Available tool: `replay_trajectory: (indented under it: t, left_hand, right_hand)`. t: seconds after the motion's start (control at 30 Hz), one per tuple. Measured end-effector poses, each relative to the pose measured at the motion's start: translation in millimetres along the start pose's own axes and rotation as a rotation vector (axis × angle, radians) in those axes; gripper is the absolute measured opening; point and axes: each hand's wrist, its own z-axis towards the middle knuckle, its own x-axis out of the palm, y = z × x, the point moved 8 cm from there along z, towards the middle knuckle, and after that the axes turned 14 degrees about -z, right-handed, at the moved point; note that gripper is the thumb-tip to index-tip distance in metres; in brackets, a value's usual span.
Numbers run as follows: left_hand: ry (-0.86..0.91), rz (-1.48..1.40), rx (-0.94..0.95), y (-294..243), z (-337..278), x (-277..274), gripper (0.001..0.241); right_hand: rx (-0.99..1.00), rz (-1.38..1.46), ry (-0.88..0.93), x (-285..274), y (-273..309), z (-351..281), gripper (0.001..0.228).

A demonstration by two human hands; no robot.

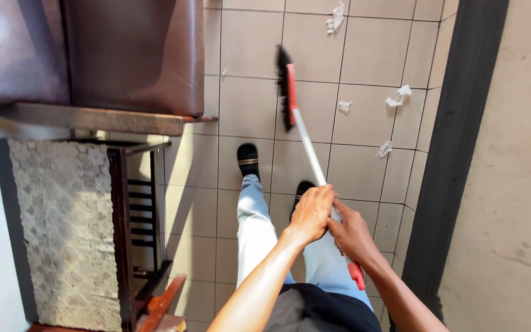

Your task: Sweep the tiled floor using a broom, moving a stool and sandals to clean underneath.

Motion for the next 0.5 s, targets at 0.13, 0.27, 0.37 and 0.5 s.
replay_trajectory:
  t: [0.13,0.27,0.37,0.5]
  left_hand:
    - [-0.012,0.018,-0.056,25,-1,-60,0.043]
    - [-0.08,0.142,-0.173,99,17,-119,0.046]
    - [-0.035,0.187,-0.234,152,44,-147,0.047]
    - [0.123,0.08,-0.225,173,101,-160,0.047]
  right_hand:
    - [-0.089,0.183,0.12,42,36,44,0.064]
    - [-0.061,0.248,0.292,82,88,119,0.062]
    - [-0.06,0.243,0.317,97,117,170,0.061]
    - [-0.02,0.301,0.111,85,126,204,0.062]
